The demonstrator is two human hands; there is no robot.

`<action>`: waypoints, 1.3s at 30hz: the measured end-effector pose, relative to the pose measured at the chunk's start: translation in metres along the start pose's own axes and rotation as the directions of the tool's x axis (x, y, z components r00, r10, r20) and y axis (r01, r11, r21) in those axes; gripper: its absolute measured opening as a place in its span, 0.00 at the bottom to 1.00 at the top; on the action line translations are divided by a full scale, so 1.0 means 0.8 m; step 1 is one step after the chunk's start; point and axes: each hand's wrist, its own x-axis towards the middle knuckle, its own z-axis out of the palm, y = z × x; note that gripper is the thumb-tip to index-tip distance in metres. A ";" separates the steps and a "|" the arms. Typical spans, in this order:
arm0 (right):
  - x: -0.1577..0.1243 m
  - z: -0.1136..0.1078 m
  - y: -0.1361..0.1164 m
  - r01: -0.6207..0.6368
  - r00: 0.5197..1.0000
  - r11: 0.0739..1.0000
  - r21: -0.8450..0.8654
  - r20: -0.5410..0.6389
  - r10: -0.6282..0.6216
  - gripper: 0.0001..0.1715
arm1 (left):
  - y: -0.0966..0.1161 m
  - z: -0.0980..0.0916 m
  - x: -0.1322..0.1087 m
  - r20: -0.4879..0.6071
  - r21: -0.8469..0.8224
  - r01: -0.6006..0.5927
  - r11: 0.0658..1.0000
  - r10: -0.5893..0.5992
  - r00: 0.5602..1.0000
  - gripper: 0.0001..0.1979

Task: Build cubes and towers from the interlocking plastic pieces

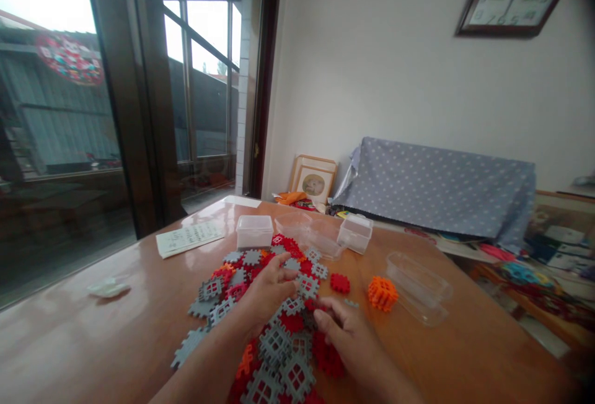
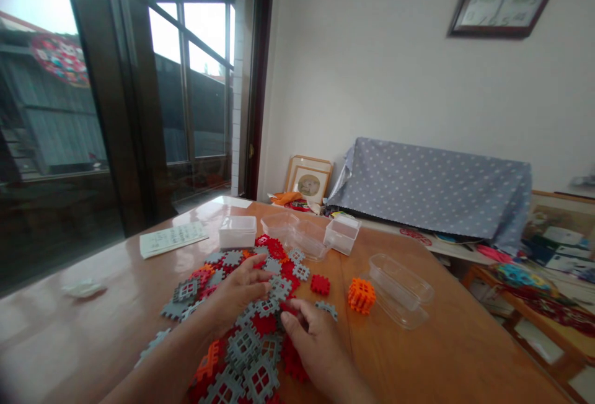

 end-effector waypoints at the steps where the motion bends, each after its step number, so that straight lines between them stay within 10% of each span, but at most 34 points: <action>1: 0.000 0.000 0.000 -0.011 1.000 0.999 0.039 -0.005 0.011 0.21 | -0.002 0.005 -0.002 0.020 0.002 -0.006 1.000 0.006 1.000 0.41; 6: 0.003 -0.003 0.003 -0.052 0.996 0.975 0.214 -0.062 0.067 0.23 | -0.007 0.022 -0.007 0.076 0.038 -0.004 0.999 0.001 0.997 0.39; 14: 0.007 -0.009 0.005 -0.053 0.992 0.949 0.311 -0.092 0.085 0.20 | -0.001 0.028 -0.014 0.144 0.142 0.048 0.989 -0.068 0.987 0.09; 21: 0.008 -0.008 0.014 0.039 0.938 0.993 -0.113 -0.338 -0.076 0.34 | -0.004 0.032 -0.013 0.076 -0.021 0.141 0.990 -0.139 0.987 0.11; 39: 0.005 -0.019 0.004 0.110 0.930 0.895 -0.432 -0.273 -0.246 0.34 | -0.012 0.034 -0.016 0.165 -0.046 0.213 0.976 -0.203 0.965 0.12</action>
